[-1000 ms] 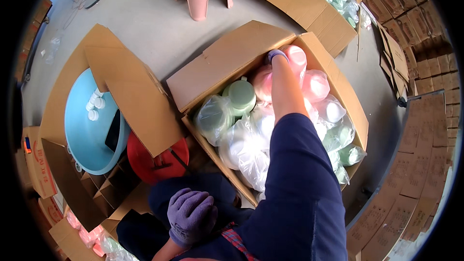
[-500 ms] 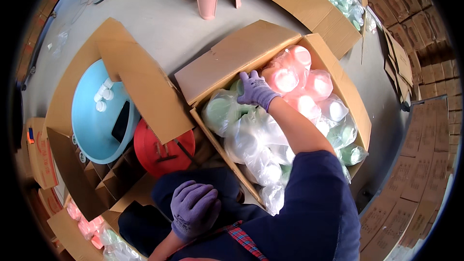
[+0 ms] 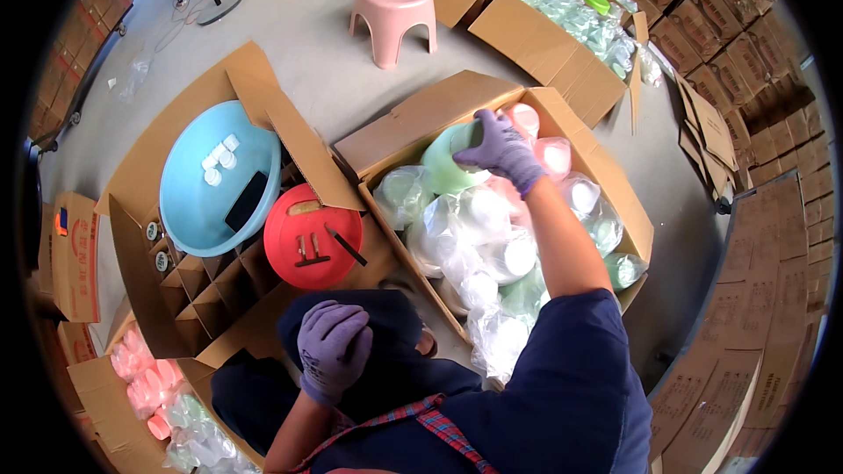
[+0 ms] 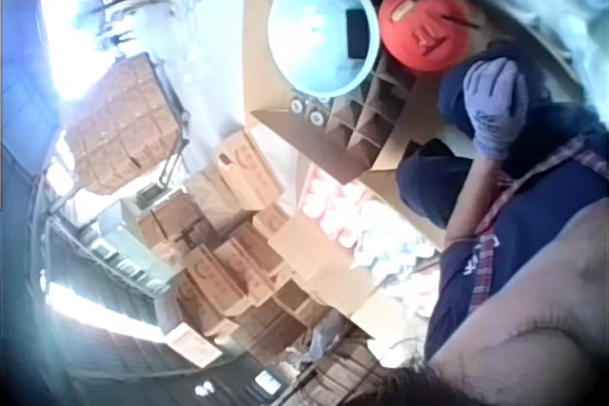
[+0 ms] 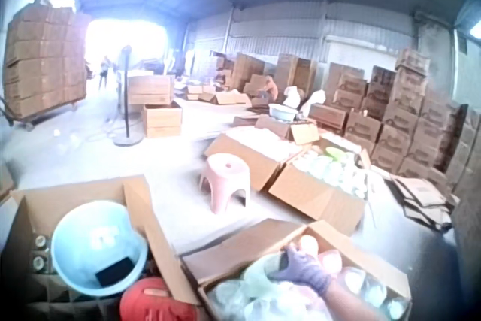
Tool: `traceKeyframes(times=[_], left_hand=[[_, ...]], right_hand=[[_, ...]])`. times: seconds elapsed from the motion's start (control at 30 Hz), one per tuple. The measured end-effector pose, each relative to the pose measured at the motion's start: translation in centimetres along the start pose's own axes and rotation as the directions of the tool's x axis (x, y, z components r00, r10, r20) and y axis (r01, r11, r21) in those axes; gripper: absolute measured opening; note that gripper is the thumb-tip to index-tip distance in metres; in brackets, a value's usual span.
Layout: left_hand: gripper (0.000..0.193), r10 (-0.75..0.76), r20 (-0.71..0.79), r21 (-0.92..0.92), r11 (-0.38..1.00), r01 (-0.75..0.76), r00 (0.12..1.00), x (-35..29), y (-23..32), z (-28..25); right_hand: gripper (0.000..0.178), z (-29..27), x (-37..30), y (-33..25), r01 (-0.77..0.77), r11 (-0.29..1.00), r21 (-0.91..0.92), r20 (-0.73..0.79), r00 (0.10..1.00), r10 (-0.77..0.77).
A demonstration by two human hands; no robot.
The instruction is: The person assembles plastic pitchers by inserting metal inner liners, placing lids, and inserting wooden stirrers. They then wrap each completed unit in a plastic bag and place it into a cardboard box.
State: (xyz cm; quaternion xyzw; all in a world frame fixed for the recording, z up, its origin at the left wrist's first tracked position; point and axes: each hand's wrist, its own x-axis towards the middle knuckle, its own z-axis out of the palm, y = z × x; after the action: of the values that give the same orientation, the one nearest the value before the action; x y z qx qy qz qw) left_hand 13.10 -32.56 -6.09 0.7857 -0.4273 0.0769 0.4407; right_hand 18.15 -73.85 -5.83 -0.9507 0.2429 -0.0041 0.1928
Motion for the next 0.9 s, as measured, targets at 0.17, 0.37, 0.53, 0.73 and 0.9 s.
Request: traceKeyframes(times=[0.17,0.37,0.53,0.73,0.9], left_hand=[[0.048,-0.069,-0.106,-0.031,0.997,0.066,0.992,-2.8,0.4,-1.8],[0.075,-0.419,-0.356,-0.38,0.881,0.28,0.835,-5.6,1.1,-6.2],[0.055,-0.402,-0.546,-0.197,0.914,0.354,0.735,-12.7,2.7,-17.0],[0.04,-0.611,-0.229,-0.493,0.744,0.451,0.758,-20.9,3.3,-20.7],[0.023,-0.5,-0.331,-0.232,0.865,0.445,0.8,-19.8,3.7,-19.6]], right_hand=[[0.077,-11.8,-10.3,-5.3,0.149,0.889,0.433,-0.258,0.966,-0.036],[0.085,-7.7,-23.6,-8.7,0.326,0.389,0.862,-0.291,0.945,-0.149],[0.085,5.3,-36.2,-16.4,0.143,0.167,0.975,-0.041,0.864,-0.502],[0.063,4.7,-39.2,-19.3,0.732,0.458,0.505,0.059,0.499,-0.864],[0.068,5.5,-36.4,-30.5,0.914,0.257,0.312,-0.234,0.337,-0.912]])
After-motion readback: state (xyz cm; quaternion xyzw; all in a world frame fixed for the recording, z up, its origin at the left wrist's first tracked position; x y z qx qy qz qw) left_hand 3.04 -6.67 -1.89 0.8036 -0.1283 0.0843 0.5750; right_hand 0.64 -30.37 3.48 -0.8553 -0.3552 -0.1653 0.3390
